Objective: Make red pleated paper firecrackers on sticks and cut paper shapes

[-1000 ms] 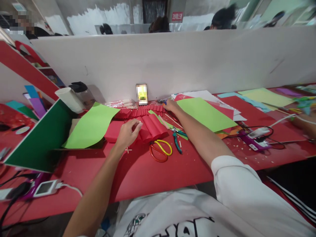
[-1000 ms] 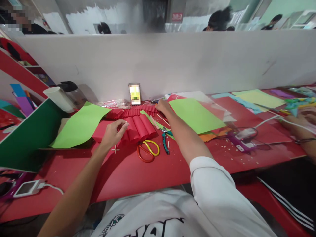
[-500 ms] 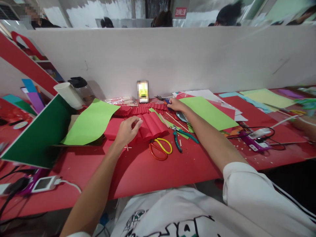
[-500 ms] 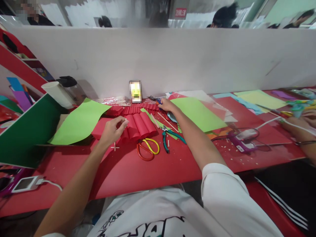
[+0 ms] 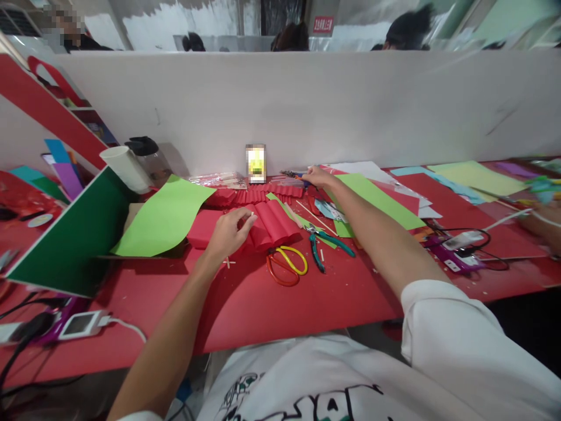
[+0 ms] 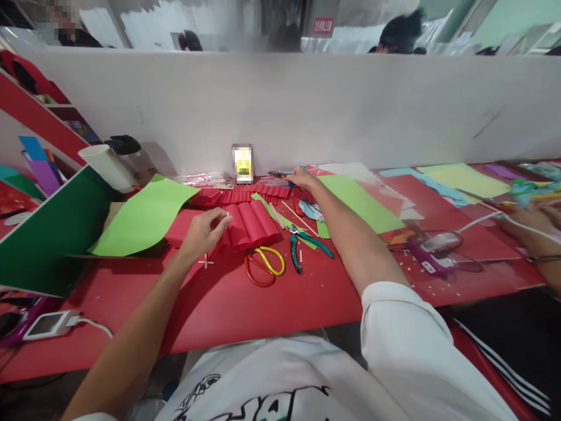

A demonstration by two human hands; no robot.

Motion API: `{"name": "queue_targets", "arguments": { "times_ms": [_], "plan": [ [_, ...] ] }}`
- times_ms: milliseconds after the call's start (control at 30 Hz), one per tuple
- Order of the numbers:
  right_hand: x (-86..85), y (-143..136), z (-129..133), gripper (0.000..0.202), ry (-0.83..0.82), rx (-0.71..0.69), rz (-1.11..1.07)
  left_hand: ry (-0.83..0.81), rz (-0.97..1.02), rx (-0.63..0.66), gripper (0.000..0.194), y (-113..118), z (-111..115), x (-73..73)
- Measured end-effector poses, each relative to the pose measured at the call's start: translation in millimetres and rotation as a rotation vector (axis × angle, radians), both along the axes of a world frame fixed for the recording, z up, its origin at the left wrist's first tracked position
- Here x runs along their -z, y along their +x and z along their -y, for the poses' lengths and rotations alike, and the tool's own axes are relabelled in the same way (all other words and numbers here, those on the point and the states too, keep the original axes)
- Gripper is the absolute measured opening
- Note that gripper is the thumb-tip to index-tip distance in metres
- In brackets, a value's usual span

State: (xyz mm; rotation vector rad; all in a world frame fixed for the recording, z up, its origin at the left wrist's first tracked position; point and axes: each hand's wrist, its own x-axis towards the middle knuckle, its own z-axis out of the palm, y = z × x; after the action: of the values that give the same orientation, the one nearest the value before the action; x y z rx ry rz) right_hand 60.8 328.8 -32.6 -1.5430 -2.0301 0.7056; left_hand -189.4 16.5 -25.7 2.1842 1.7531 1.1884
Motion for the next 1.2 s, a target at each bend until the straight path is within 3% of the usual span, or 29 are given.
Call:
{"name": "queue_targets", "arguments": {
  "times_ms": [233,433,733,833,933,1100,1200],
  "plan": [
    [6.0,1.0,-3.9,0.065,-0.052,0.005,-0.045,0.003,-0.038,-0.001,0.028,-1.0,0.0,2.3],
    [7.8,3.6,-12.0,0.066,-0.09,-0.021,-0.032,-0.002,-0.057,0.002,0.029,-1.0,0.4,2.3],
    [7.6,3.4,-9.1,0.092,-0.13,-0.057,-0.042,-0.014,-0.061,0.001,0.029,-0.6,0.1,2.0],
    [7.1,1.7,-8.8,0.088,-0.11,-0.018,-0.087,-0.011,-0.058,0.005,0.028,-0.5,0.0,2.1],
    [3.3,2.3,-6.9,0.074,-0.157,-0.027,-0.299,-0.011,-0.036,0.005,0.027,0.0,0.5,1.4],
    [-9.0,8.3,4.5,0.035,-0.266,-0.15,-0.505,0.0,0.019,-0.01,0.028,0.2,0.2,1.2],
    [-14.4,11.7,17.3,0.024,-0.349,-0.237,-0.691,0.018,0.054,-0.02,0.028,-0.9,-1.7,3.6]
  ]
}}
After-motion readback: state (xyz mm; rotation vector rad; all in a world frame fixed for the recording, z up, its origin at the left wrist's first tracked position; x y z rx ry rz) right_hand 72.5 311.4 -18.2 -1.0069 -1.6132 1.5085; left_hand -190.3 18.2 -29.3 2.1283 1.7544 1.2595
